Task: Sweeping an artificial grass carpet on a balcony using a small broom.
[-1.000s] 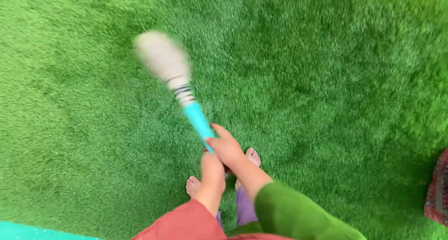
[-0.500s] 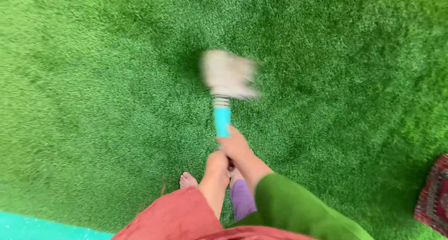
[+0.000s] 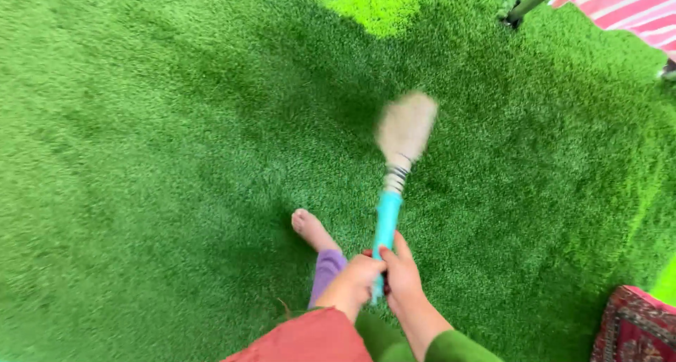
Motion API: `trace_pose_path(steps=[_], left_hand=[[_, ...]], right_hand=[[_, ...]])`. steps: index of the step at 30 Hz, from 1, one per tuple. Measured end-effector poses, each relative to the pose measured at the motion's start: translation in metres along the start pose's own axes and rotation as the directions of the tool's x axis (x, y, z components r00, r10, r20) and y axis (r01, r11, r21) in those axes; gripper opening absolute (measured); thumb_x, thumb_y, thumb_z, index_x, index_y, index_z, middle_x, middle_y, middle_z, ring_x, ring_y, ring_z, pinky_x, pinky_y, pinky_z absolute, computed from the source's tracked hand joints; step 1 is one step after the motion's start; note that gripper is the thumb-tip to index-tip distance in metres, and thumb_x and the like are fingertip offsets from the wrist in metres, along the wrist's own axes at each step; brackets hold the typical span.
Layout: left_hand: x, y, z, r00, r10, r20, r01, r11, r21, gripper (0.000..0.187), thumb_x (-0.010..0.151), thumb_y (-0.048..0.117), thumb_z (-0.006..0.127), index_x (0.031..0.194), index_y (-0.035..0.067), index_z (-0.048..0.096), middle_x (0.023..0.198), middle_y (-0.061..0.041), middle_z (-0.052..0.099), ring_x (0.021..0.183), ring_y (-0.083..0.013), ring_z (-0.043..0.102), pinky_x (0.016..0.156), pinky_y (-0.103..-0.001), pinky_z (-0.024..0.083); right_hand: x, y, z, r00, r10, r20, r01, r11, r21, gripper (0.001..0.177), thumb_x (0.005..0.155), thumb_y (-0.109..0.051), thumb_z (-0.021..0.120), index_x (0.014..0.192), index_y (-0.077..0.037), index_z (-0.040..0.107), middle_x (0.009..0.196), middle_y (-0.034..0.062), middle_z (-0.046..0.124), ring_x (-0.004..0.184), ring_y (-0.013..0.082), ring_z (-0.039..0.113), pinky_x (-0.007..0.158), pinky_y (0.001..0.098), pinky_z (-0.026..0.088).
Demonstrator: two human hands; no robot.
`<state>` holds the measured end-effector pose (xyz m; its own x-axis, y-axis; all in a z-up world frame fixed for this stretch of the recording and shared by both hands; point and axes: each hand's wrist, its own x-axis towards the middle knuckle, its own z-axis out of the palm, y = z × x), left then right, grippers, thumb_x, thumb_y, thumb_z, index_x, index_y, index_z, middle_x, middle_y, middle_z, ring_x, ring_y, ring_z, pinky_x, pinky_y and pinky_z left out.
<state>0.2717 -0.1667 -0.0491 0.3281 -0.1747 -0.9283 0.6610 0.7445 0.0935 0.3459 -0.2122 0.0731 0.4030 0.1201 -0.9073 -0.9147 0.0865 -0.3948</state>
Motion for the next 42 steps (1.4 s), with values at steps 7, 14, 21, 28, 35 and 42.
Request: trace_pose_path(steps=[7,14,21,28,35,42], left_hand=[[0.023,0.025,-0.022,0.975,-0.178,-0.135,0.209,0.937,0.28,0.02,0.088,0.017,0.075,0.102,0.003,0.07,0.082,-0.009,0.067,0.07,-0.0239,0.063,0.057,-0.044,0.047],[-0.028,0.132,-0.062,0.826,0.226,-0.516,-0.517,0.667,-0.536,0.018,0.095,0.027,0.065,0.098,0.009,0.064,0.087,-0.005,0.066,0.076,-0.0181,0.063,0.067,-0.039,0.051],[-0.02,0.122,-0.063,0.83,0.407,-0.382,-0.431,0.902,0.024,0.033,0.098,0.029,0.061,0.114,0.001,0.069,0.1,-0.01,0.073,0.087,-0.0151,0.068,0.074,-0.033,0.052],[0.002,0.11,-0.019,0.996,-0.042,-0.079,0.087,0.683,0.726,0.049,0.096,0.037,0.064,0.105,-0.011,0.07,0.087,-0.022,0.072,0.071,-0.0312,0.071,0.059,-0.044,0.05],[0.008,0.163,-0.052,0.92,0.256,-0.296,-0.303,0.945,-0.123,0.028,0.095,0.033,0.06,0.104,0.007,0.066,0.092,-0.011,0.069,0.086,-0.0223,0.068,0.071,-0.041,0.052],[-0.022,0.212,-0.061,0.809,0.42,-0.412,-0.585,0.647,-0.489,0.022,0.097,0.028,0.058,0.106,0.008,0.063,0.094,-0.007,0.065,0.084,-0.0202,0.064,0.074,-0.042,0.05]], right_hand=[[0.101,0.053,0.009,0.963,-0.071,-0.261,0.055,0.996,-0.07,0.052,0.097,-0.012,0.06,0.149,-0.01,0.05,0.098,0.0092,0.068,0.084,0.0238,0.063,0.073,0.0425,0.053],[0.132,0.014,0.176,0.815,0.101,0.571,0.385,0.641,-0.663,0.055,0.086,-0.017,0.072,0.139,-0.01,0.06,0.106,0.011,0.075,0.085,0.0178,0.071,0.078,0.0332,0.058],[0.128,0.025,0.127,0.947,-0.244,0.208,0.312,0.853,-0.418,0.056,0.092,-0.014,0.067,0.145,-0.007,0.049,0.105,0.0107,0.075,0.089,0.0161,0.071,0.081,0.0318,0.058],[0.094,0.015,0.06,0.945,-0.033,-0.326,0.033,0.999,-0.005,0.022,0.095,-0.018,0.061,0.114,-0.007,0.058,0.084,0.0092,0.064,0.071,0.0225,0.061,0.064,0.0412,0.051],[0.171,0.003,0.163,0.972,0.014,0.235,0.166,0.666,-0.727,0.025,0.088,-0.02,0.074,0.107,-0.005,0.069,0.087,0.0092,0.073,0.075,0.0199,0.069,0.07,0.0369,0.056],[0.128,-0.053,0.248,0.889,-0.035,0.457,0.381,0.612,-0.693,0.048,0.086,-0.018,0.072,0.132,-0.009,0.061,0.087,0.0074,0.073,0.074,0.018,0.069,0.07,0.0343,0.056]])
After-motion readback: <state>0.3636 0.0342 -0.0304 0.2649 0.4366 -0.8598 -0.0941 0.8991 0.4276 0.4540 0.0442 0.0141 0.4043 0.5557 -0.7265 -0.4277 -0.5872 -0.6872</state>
